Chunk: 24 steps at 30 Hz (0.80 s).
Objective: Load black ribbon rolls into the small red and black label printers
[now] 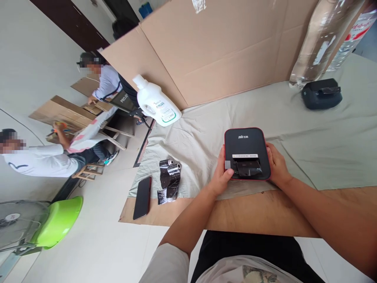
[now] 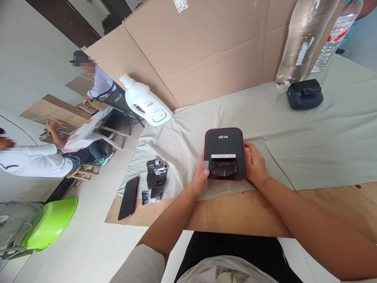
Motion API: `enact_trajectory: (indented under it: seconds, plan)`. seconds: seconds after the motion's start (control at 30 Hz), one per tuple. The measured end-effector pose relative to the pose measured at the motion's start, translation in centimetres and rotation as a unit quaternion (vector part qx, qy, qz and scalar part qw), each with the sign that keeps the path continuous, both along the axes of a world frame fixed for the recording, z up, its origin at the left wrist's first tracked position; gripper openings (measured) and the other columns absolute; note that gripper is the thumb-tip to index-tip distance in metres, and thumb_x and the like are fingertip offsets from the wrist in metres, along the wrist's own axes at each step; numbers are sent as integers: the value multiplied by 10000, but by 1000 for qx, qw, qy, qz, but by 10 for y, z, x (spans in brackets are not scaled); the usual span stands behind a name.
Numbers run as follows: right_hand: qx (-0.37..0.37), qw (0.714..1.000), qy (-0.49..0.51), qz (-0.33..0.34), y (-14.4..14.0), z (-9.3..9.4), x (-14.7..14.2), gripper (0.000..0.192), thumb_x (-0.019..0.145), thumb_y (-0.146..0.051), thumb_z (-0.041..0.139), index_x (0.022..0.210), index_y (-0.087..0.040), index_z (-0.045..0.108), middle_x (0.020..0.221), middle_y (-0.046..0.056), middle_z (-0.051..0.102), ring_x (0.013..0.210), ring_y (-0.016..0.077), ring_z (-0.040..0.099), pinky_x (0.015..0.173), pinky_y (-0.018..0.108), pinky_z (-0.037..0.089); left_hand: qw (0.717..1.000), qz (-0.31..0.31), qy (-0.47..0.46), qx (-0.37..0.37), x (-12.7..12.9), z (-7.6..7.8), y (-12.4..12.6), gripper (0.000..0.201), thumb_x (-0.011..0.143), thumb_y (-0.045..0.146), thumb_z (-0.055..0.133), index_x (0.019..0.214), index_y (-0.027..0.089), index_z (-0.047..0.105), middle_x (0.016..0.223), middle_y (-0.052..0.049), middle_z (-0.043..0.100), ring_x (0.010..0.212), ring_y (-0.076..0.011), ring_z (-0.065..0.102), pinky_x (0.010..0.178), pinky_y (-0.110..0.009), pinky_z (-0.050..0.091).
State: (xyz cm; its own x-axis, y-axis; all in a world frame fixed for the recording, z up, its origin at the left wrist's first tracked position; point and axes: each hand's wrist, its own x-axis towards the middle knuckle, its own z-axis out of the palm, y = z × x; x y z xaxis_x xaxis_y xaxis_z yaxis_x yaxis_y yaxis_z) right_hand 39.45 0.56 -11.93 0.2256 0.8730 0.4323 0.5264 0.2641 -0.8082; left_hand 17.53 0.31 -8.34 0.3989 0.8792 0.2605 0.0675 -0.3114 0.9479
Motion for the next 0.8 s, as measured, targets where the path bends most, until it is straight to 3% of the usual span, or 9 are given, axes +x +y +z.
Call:
enact_trajectory:
  seconds: [0.1, 0.17, 0.23, 0.3, 0.43, 0.57, 0.73, 0.8]
  plan:
    - [-2, 999, -5, 34, -5, 2, -2, 470, 1044, -461, 271, 1307, -224, 580, 1193, 105, 710, 1090, 282, 682, 896, 423, 561, 999, 9, -45, -22, -3, 6, 1, 904, 801, 664, 636, 1548, 284, 300, 1660, -74, 268, 1539, -309, 235, 1266, -485, 213]
    - [-4, 996, -27, 80, -5, 1, -4, 478, 1032, -469, 329, 1395, -224, 518, 1255, 116, 687, 1110, 284, 679, 915, 444, 567, 988, 55, -122, -79, -9, 6, 13, 847, 751, 612, 684, 1477, 268, 417, 1567, -80, 443, 1445, -328, 418, 1199, -495, 343]
    - [-20, 990, -54, 129, -5, -3, -7, 536, 996, -484, 435, 1473, -241, 434, 1328, 128, 649, 1120, 282, 679, 918, 476, 579, 958, 121, -207, -159, -20, 9, 37, 692, 735, 559, 661, 1330, 220, 563, 1346, -89, 650, 1282, -334, 587, 1097, -493, 452]
    - [-45, 986, -69, 143, -3, -7, -9, 599, 962, -484, 508, 1504, -259, 388, 1350, 137, 633, 1107, 282, 685, 892, 499, 596, 918, 193, -271, -217, -38, 16, 71, 533, 750, 503, 597, 1163, 170, 652, 1089, -89, 749, 1118, -324, 679, 1004, -471, 510]
    - [-63, 990, -66, 108, -1, -14, -13, 563, 952, -468, 528, 1467, -263, 432, 1258, 138, 677, 1050, 286, 702, 809, 492, 626, 860, 311, -338, -221, -90, 43, 148, 353, 825, 389, 471, 982, 148, 676, 824, -62, 744, 870, -256, 722, 879, -404, 553]
    - [-46, 991, -69, 101, 0, -12, -15, 523, 948, -469, 532, 1424, -263, 468, 1156, 124, 711, 950, 277, 719, 702, 442, 635, 833, 394, -314, -230, -139, 62, 208, 297, 880, 402, 443, 908, 174, 632, 735, -39, 696, 771, -226, 700, 834, -406, 572]
    - [-61, 989, -78, 107, -1, -5, -15, 506, 949, -483, 526, 1394, -248, 472, 1143, 123, 713, 937, 274, 720, 653, 417, 632, 798, 488, -250, -248, -171, 58, 239, 245, 897, 402, 480, 866, 185, 587, 678, -13, 634, 713, -207, 674, 787, -386, 576]
    - [-65, 989, -76, 108, -1, -5, -16, 507, 943, -483, 534, 1390, -251, 472, 1142, 124, 710, 948, 278, 717, 602, 396, 622, 798, 491, -256, -236, -180, 55, 242, 214, 916, 364, 462, 879, 187, 575, 677, -5, 614, 704, -205, 668, 768, -378, 570]
